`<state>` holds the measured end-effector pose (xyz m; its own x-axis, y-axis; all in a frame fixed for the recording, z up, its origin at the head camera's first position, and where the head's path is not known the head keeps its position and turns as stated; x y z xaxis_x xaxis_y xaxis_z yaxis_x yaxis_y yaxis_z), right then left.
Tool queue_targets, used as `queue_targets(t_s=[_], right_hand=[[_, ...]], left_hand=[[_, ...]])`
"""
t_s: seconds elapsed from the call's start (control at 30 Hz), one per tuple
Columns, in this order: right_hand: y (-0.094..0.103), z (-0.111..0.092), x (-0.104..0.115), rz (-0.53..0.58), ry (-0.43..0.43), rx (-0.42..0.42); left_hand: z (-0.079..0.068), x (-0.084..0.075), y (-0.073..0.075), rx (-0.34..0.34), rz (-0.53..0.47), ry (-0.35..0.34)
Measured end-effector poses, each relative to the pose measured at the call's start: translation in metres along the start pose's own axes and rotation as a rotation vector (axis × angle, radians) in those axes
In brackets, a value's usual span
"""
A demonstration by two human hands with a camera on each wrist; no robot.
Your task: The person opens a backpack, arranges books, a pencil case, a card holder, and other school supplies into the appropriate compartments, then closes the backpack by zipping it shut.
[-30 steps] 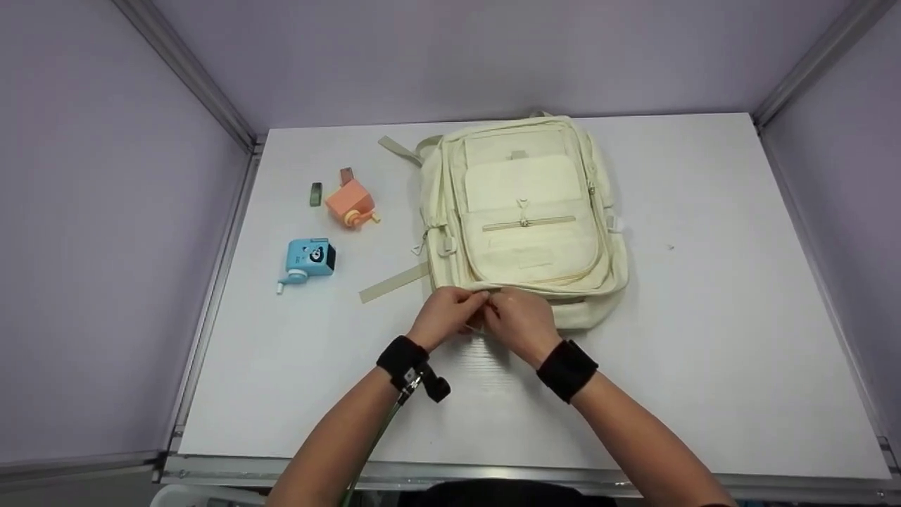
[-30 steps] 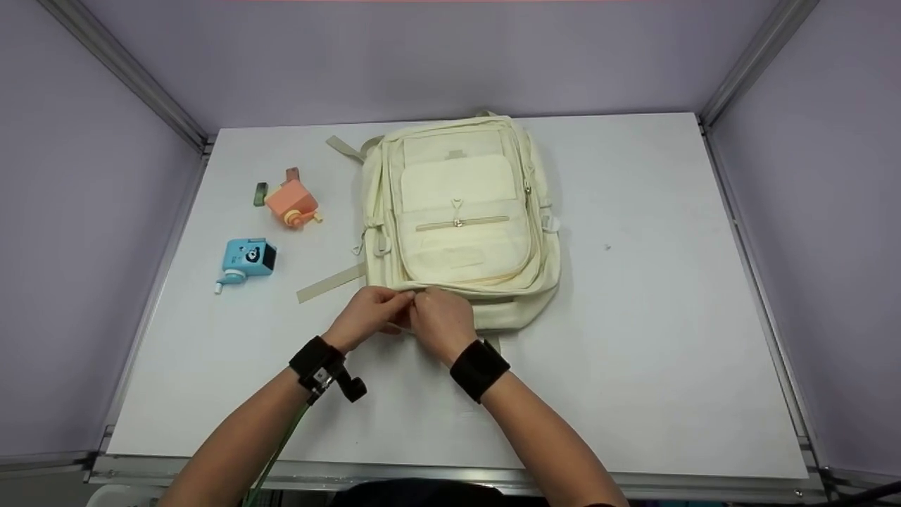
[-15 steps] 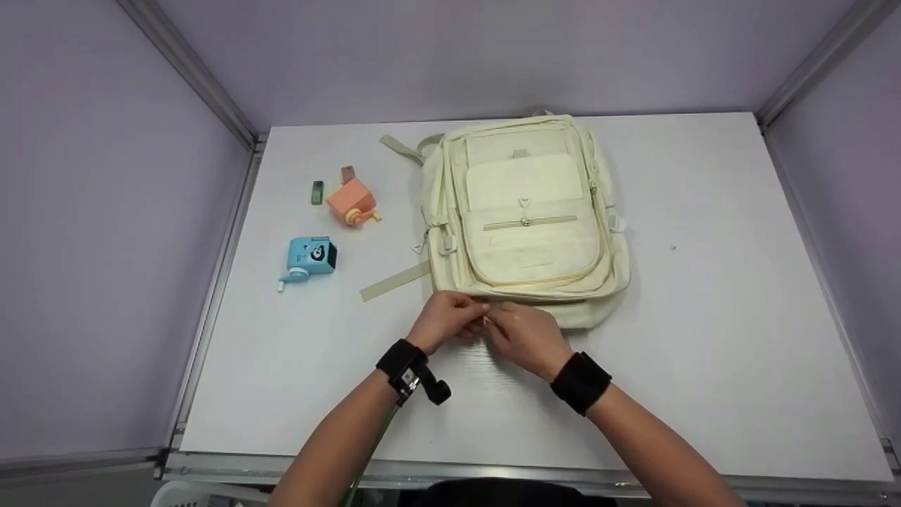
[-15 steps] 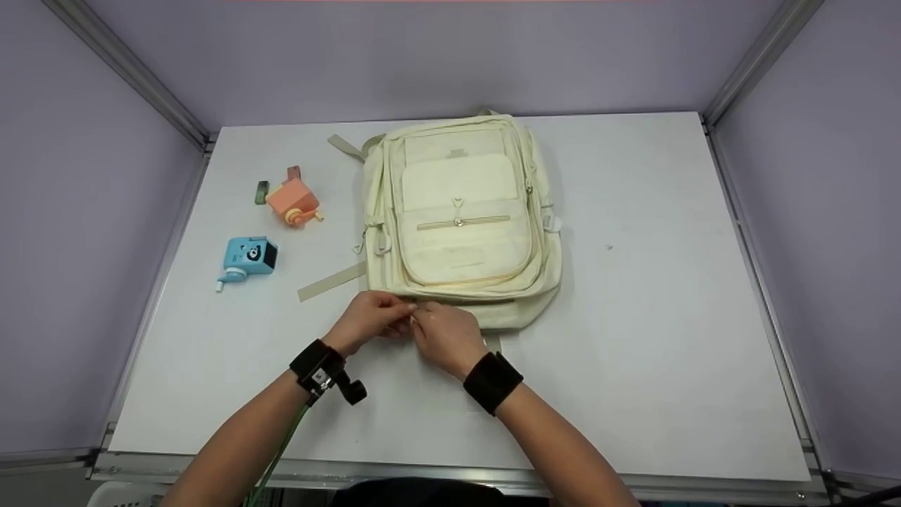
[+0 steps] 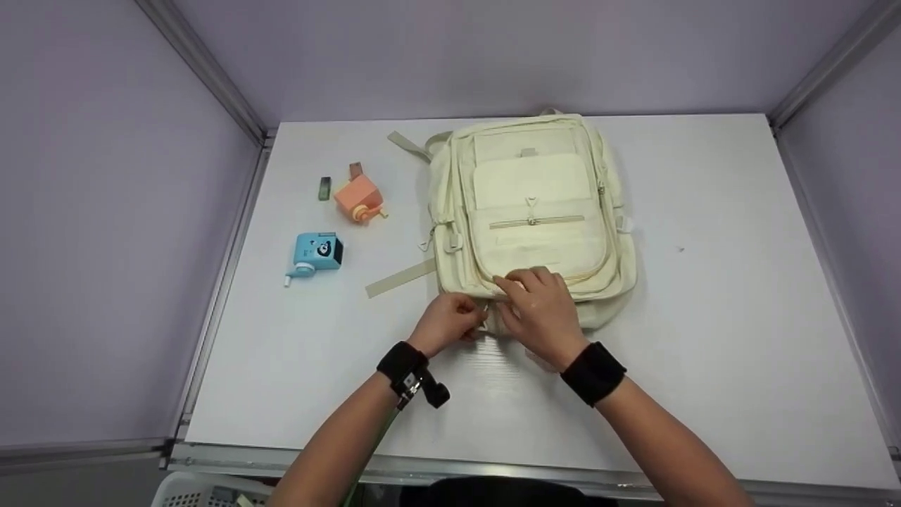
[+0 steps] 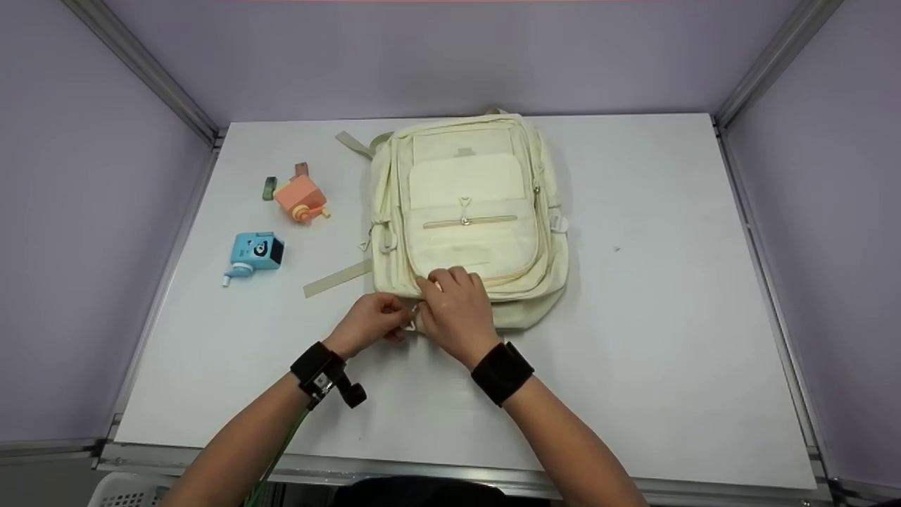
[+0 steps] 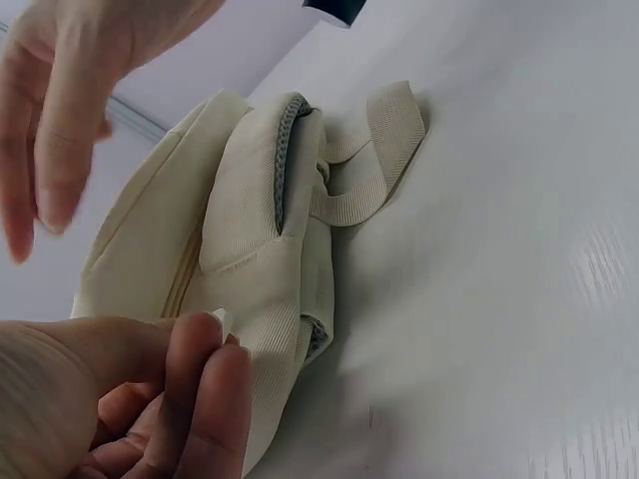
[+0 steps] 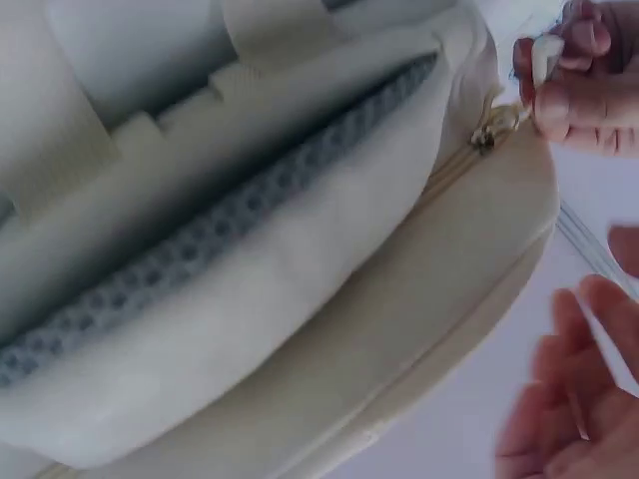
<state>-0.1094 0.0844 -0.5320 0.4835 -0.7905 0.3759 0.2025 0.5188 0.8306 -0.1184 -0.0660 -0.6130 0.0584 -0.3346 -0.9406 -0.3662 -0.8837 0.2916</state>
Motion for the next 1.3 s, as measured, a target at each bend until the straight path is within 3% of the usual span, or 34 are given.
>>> queue_targets(t_s=[0.2, 0.43, 0.57, 0.83, 1.1, 1.3], right_hand=[[-0.025, 0.009, -0.010, -0.026, -0.058, 0.169], [-0.034, 0.012, -0.015, 0.062, -0.130, 0.216], [-0.035, 0.012, -0.017, 0.100, -0.138, 0.251], [-0.034, 0.011, -0.016, 0.100, -0.051, 0.198], [-0.035, 0.011, -0.018, 0.077, -0.034, 0.154], [-0.034, 0.011, -0.018, 0.075, -0.034, 0.156]], left_hand=[[-0.003, 0.000, -0.004, 0.013, -0.003, 0.011], [0.000, -0.007, -0.003, -0.018, 0.213, -0.066], [-0.001, -0.008, -0.001, -0.038, 0.272, -0.099], [-0.003, -0.016, 0.006, -0.096, 0.442, -0.199], [-0.013, -0.013, 0.027, -0.151, 0.541, -0.180], [-0.017, -0.009, 0.040, -0.167, 0.556, -0.170]])
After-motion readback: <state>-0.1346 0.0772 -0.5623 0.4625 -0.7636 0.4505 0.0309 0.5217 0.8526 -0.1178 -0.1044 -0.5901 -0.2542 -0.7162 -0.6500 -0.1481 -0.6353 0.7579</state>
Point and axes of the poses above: each hand's wrist, its own z-axis towards the middle knuckle, its own y-axis out of the back of the hand, x = y × z, the point moved 8 cm from there along z, towards the middle knuckle, and after that the axes turned 12 degrees about -y, right-handed, at the moved point
